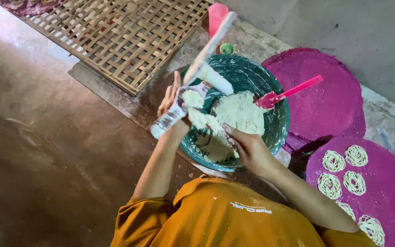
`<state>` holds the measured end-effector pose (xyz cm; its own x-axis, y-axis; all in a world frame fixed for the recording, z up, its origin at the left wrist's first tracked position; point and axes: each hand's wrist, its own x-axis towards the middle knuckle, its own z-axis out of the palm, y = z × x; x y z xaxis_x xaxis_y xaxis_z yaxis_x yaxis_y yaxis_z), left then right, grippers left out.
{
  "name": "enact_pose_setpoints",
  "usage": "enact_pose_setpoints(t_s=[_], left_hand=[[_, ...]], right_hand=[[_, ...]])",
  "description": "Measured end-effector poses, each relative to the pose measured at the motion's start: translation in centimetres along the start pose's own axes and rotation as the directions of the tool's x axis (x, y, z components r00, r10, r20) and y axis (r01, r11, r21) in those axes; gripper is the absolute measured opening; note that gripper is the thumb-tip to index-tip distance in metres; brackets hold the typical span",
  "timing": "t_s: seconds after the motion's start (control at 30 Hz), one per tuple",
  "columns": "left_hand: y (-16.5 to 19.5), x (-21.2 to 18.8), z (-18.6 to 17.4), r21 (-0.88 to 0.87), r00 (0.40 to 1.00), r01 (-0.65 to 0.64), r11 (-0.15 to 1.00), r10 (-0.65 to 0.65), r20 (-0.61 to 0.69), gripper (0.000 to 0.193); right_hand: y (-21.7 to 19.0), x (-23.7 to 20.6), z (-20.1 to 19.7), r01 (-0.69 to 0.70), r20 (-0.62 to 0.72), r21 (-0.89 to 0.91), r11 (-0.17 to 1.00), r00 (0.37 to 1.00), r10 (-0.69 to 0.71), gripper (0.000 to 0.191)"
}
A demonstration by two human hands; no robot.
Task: The person repeatedly scoops dough from a green bowl and extrudes it through a handheld press to form spiral noodles onto a purple mat. The person continues this process, filling the mat with multiple noodle spirals.
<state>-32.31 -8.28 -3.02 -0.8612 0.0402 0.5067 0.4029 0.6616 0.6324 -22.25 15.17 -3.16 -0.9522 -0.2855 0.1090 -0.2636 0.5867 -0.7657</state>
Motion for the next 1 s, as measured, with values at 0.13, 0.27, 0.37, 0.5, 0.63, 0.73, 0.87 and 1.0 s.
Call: enact_pose_setpoints(t_s=[0.13,0.27,0.37,0.5,0.63,0.73,0.87,1.0], left_hand=[[0.2,0.0,-0.2,0.203,0.957,-0.274,0.940,0.287,-0.036,0.055],[1.6,-0.9,1.3,0.127,0.989,-0.143,0.982,0.138,0.043,0.080],[-0.3,-0.8,2.1,0.140,0.993,-0.021,0.990,0.004,0.118,0.099],[-5.4,-0.2,3.2,-0.090,0.987,0.022,0.996,-0.036,-0.154,0.080],[-6.1,-1.8,6.3,-0.855,0.937,0.306,0.419,-0.292,0.192,0.051],[-1.6,-6.5,8.1,-0.776,0.798,0.602,0.188,-0.114,0.591,0.048],[8.8,-12.8,10.8,-0.536,0.470,0.809,0.241,0.281,0.837,0.046],[16.6,-11.2,10.2,-0.752,0.607,0.516,0.409,0.445,0.658,0.044]], right_hand=[[1.0,0.5,-2.5,-0.082,0.021,0.109,0.991,0.997,0.080,0.052],[1.0,1.7,-1.3,-0.135,-0.093,0.078,0.988,0.985,0.142,0.043],[1.6,-0.2,0.2,-0.036,-0.063,0.040,0.999,0.997,0.038,0.043],[3.3,-2.8,-0.2,-0.149,0.149,-0.044,0.988,0.977,0.154,0.039],[4.2,-1.9,-2.3,0.044,0.178,0.036,0.998,0.983,-0.049,0.057],[4.1,-0.5,-5.0,0.417,-0.244,0.292,0.861,0.903,-0.354,0.081],[3.0,-4.8,-9.0,0.393,-0.370,0.916,0.073,0.903,-0.218,0.096],[1.5,-12.3,-14.1,0.457,-0.442,0.889,0.016,0.868,-0.226,0.071]])
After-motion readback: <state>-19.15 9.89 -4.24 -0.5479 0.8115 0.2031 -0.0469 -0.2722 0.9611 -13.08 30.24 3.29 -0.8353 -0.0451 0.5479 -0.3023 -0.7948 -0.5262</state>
